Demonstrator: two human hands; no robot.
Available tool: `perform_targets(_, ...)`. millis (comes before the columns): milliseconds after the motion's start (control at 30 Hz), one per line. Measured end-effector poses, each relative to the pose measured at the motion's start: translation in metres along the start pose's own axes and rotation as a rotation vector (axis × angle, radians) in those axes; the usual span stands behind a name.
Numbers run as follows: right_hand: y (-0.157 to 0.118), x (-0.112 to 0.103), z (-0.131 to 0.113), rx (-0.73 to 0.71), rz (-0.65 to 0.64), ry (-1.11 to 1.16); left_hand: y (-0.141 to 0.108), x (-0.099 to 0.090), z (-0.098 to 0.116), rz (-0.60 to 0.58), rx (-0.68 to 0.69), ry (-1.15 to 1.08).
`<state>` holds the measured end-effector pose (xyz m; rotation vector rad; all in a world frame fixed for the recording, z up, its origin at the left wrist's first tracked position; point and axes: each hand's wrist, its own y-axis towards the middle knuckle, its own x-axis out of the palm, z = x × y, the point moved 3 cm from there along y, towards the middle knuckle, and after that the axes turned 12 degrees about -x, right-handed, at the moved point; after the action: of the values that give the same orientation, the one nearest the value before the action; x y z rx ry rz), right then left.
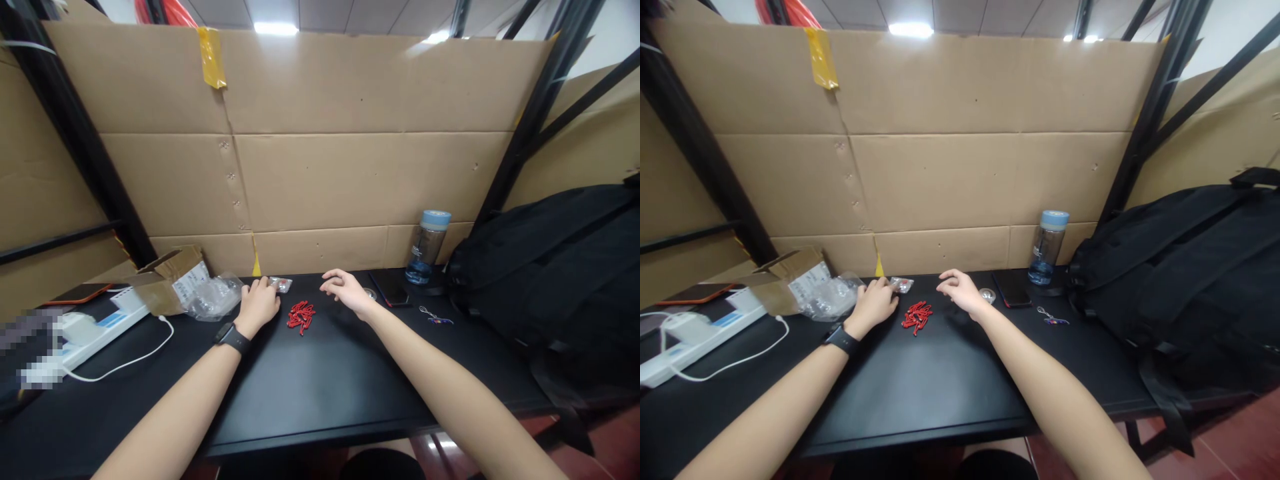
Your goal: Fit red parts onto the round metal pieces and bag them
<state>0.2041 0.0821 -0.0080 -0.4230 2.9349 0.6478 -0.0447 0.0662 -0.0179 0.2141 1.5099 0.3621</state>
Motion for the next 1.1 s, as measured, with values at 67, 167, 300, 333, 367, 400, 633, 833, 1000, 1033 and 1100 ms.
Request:
perform_targets(67, 0.000, 0.000, -0.003, -0.008, -0.008, -0.007, -0.002, 0.002, 0.005, 0.016, 0.070, -0.045)
perform_targets(167, -0.001, -0.002, -0.007, -0.030, -0.017, -0.013, -0.002, 0.009, 0.009, -0.049, 0.167, -0.107)
perform_targets(300, -0.002, -0.004, -0.012, -0.039, -0.020, -0.030, 0.000, 0.019, 0.006, -0.104, 0.170, -0.126)
perform_targets(333, -0.001, -0.005, -0.013, -0.038, -0.020, -0.034, 0.001, 0.021, 0.005, -0.107, 0.161, -0.133)
perform_targets(367, -0.001, -0.005, -0.014, -0.040, -0.021, -0.038, 0.001, 0.022, 0.004, -0.108, 0.148, -0.140)
perform_targets(400, -0.001, -0.005, -0.015, -0.046, -0.022, -0.041, 0.002, 0.023, 0.003, -0.108, 0.131, -0.144)
perform_targets(633, 0.005, -0.023, -0.015, -0.258, -0.059, -0.440, 0.007, 0.025, -0.002, -0.088, 0.012, -0.112)
perform_targets(833, 0.004, -0.065, -0.005, -0.172, -0.296, -1.079, 0.006, 0.009, 0.003, -0.035, 0.143, -0.292)
perform_targets(1000, 0.004, -0.094, 0.009, 0.049, -0.427, -1.087, -0.007, -0.008, 0.024, -0.159, 0.433, -0.506)
perform_targets(1033, 0.005, -0.098, 0.011, 0.063, -0.432, -1.067, -0.010, -0.010, 0.028, -0.169, 0.465, -0.517)
perform_targets(1100, 0.005, -0.102, 0.014, 0.080, -0.431, -1.032, -0.014, -0.012, 0.032, -0.177, 0.496, -0.510)
